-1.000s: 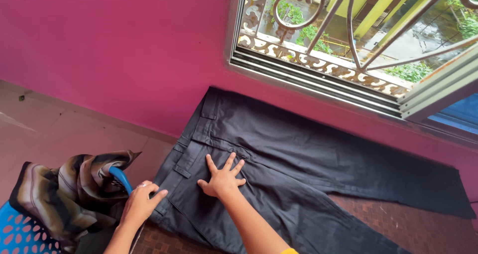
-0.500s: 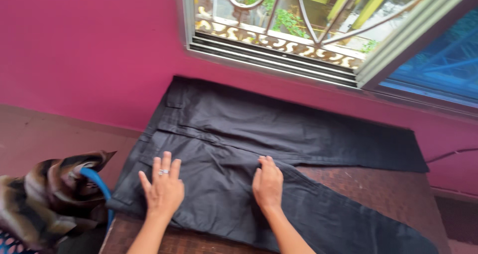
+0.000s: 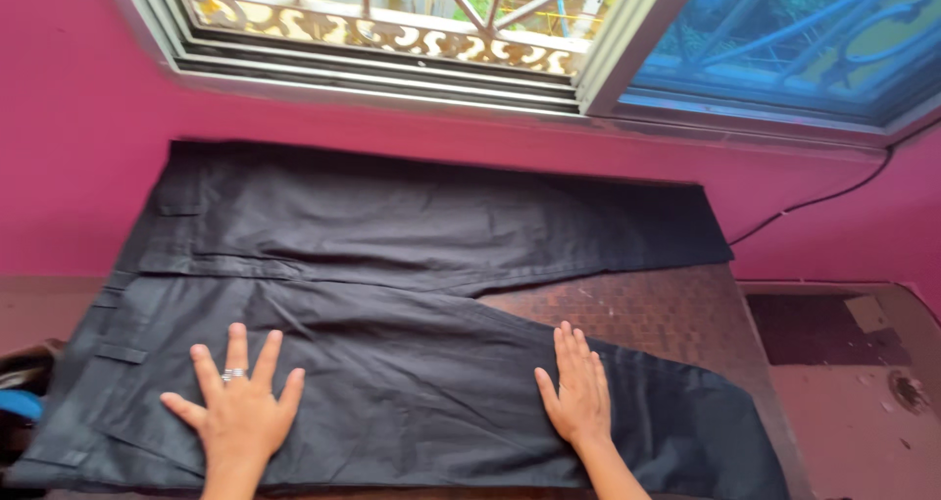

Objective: The person picks up a pair of black trousers from a laundry basket, lays them flat on a table, aligns the legs, and folds them into a compact rectangle before placing them inside a suitcase.

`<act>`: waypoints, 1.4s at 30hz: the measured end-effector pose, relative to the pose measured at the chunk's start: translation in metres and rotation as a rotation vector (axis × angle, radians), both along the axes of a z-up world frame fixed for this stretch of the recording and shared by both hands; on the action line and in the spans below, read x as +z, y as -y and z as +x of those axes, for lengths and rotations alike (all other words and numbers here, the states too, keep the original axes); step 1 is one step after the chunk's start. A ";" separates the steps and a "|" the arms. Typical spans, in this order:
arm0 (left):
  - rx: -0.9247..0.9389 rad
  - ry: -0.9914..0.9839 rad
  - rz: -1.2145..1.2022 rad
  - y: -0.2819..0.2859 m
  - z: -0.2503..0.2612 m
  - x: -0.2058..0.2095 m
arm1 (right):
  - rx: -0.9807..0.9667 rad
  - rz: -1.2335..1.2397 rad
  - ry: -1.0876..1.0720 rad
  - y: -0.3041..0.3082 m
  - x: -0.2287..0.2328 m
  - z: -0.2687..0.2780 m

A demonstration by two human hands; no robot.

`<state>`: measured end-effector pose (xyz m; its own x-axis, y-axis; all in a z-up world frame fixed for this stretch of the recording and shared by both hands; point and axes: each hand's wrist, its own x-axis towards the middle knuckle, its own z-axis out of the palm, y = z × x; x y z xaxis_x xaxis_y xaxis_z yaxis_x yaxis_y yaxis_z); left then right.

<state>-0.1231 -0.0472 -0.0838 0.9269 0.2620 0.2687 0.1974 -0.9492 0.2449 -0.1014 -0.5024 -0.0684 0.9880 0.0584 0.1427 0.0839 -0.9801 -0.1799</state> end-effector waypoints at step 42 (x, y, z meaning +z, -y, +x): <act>-0.115 -0.749 0.019 0.076 0.050 0.021 | -0.882 0.368 0.321 0.332 -0.010 -0.030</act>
<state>-0.0734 -0.1231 -0.0625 0.8847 0.1541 -0.4399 0.2036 -0.9767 0.0674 -0.1319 -0.8341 -0.0779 0.5689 -0.7762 0.2716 -0.5465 -0.6037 -0.5805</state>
